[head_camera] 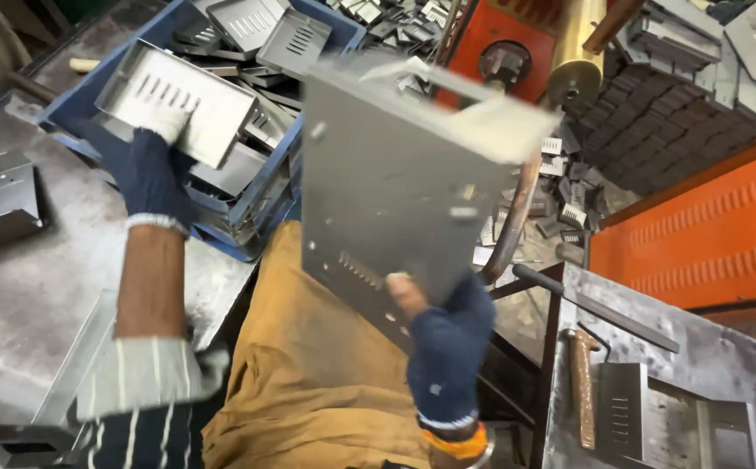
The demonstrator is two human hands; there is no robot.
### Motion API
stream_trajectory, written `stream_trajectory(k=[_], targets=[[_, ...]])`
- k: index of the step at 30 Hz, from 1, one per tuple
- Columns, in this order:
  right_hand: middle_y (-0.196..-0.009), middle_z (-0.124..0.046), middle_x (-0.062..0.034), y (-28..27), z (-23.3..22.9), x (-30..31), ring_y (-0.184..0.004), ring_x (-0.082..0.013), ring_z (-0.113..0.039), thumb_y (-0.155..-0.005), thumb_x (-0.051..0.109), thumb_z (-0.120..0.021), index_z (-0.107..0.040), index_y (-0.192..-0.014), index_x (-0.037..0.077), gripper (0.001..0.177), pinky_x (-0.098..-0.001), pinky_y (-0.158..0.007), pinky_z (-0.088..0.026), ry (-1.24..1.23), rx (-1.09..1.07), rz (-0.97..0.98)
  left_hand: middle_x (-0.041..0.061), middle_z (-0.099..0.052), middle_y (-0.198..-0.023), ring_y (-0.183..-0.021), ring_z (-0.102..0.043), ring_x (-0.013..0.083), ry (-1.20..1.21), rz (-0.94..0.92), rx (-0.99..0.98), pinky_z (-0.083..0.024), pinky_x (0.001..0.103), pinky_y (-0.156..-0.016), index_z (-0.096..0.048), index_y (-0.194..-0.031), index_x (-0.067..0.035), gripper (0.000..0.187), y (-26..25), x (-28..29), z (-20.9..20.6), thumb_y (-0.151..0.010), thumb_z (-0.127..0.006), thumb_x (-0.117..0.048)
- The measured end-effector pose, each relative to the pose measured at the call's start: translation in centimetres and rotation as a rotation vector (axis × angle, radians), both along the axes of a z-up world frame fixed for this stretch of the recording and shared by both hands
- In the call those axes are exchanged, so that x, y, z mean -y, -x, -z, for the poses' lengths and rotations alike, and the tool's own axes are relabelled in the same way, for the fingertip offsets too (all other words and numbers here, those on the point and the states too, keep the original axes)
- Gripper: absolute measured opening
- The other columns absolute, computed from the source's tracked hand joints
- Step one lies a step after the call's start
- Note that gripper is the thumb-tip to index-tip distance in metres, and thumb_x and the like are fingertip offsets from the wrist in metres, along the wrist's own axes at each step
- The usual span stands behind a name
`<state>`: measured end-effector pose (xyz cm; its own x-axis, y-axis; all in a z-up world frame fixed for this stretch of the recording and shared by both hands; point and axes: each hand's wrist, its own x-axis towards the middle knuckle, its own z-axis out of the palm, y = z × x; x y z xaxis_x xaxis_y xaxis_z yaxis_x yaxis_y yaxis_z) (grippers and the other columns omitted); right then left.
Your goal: The person repeatedly picks rectangular metal panels from a blue bin, positions them against a vertical bending tool, and bends them into L-shaped pieces. The bent pieces are placed on a nearby metal table. The process is repeated for multiple panels throughout the clip.
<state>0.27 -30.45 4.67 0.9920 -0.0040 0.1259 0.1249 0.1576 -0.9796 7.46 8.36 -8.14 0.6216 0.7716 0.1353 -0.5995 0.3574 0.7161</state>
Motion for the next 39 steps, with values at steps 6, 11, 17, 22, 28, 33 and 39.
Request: stream_trajectory(k=[6,11,17,22,28,33,39], targets=[[-0.113,-0.063,-0.0143,-1.7,0.7,9.4,-0.101,-0.0201,-0.062,-0.119,0.02,-0.059,-0.057,-0.124,0.002,0.019,-0.0327,-0.094,-0.058,0.481,0.552,0.404,0.003,-0.07,-0.112,-0.102,-0.068,0.0178,0.388,0.318,-0.093,-0.052,0.033,-0.081,-0.065,-0.127,-0.008,0.037,4.1,10.2,-0.7,-0.095,-0.079,-0.02],[-0.138,-0.063,-0.0114,-2.5,-2.8,13.0,-0.122,-0.021,-0.066,-0.117,0.032,-0.054,-0.051,-0.145,0.004,0.04,-0.0363,-0.107,-0.058,0.076,0.502,0.306,0.009,-0.069,-0.133,-0.121,-0.066,0.0231,0.523,0.615,0.327,-0.05,0.041,-0.109,-0.061,-0.141,-0.008,0.063,4.5,18.6,-4.8,-0.09,-0.075,-0.042],[-0.138,-0.063,-0.0139,-4.0,3.1,14.2,-0.123,-0.0269,-0.065,-0.102,0.033,-0.06,-0.05,-0.143,0.0,0.053,-0.0432,-0.106,-0.054,-0.443,0.079,0.268,0.008,-0.058,-0.141,-0.126,-0.056,0.0276,0.547,0.833,0.207,-0.043,0.056,-0.114,-0.048,-0.15,-0.015,0.092,4.5,25.9,-0.1,-0.077,-0.073,-0.066],[-0.139,-0.061,-0.0151,-3.1,4.5,9.9,-0.123,-0.0278,-0.063,-0.101,0.03,-0.06,-0.049,-0.144,-0.001,0.054,-0.0444,-0.106,-0.053,-0.639,-0.1,0.098,0.008,-0.062,-0.128,-0.106,-0.059,0.0259,0.834,1.054,0.424,-0.051,0.045,-0.098,-0.05,-0.147,-0.011,0.093,3.3,30.3,5.0,-0.074,-0.072,-0.064],[-0.137,-0.061,-0.0113,-1.2,6.1,7.5,-0.121,-0.0239,-0.061,-0.099,0.029,-0.062,-0.048,-0.147,-0.001,0.058,-0.0413,-0.102,-0.05,-0.554,-0.153,0.206,0.005,-0.058,-0.087,-0.062,-0.053,0.0155,0.816,1.028,0.262,-0.043,0.031,-0.051,-0.06,-0.127,-0.008,0.072,2.4,32.9,12.0,-0.094,-0.068,-0.072],[-0.141,-0.056,-0.0055,0.2,7.4,8.3,-0.125,-0.0171,-0.055,-0.095,0.018,-0.066,-0.042,-0.15,0.004,0.062,-0.037,-0.105,-0.047,-0.396,-0.148,0.163,0.002,-0.057,-0.08,-0.064,-0.054,0.0135,0.382,0.647,-0.49,-0.045,0.032,-0.053,-0.064,-0.105,-0.012,0.069,3.2,35.2,4.7,-0.089,-0.057,-0.079],[-0.138,-0.056,-0.0069,0.0,8.0,9.1,-0.121,-0.0175,-0.055,-0.095,0.015,-0.068,-0.044,-0.149,0.002,0.06,-0.0377,-0.105,-0.048,-0.368,-0.163,0.144,0.006,-0.073,-0.102,-0.087,-0.068,0.0175,0.304,0.664,-0.562,-0.059,0.037,-0.074,-0.069,-0.113,-0.006,0.074,2.4,34.6,1.8,-0.083,-0.059,-0.073]])
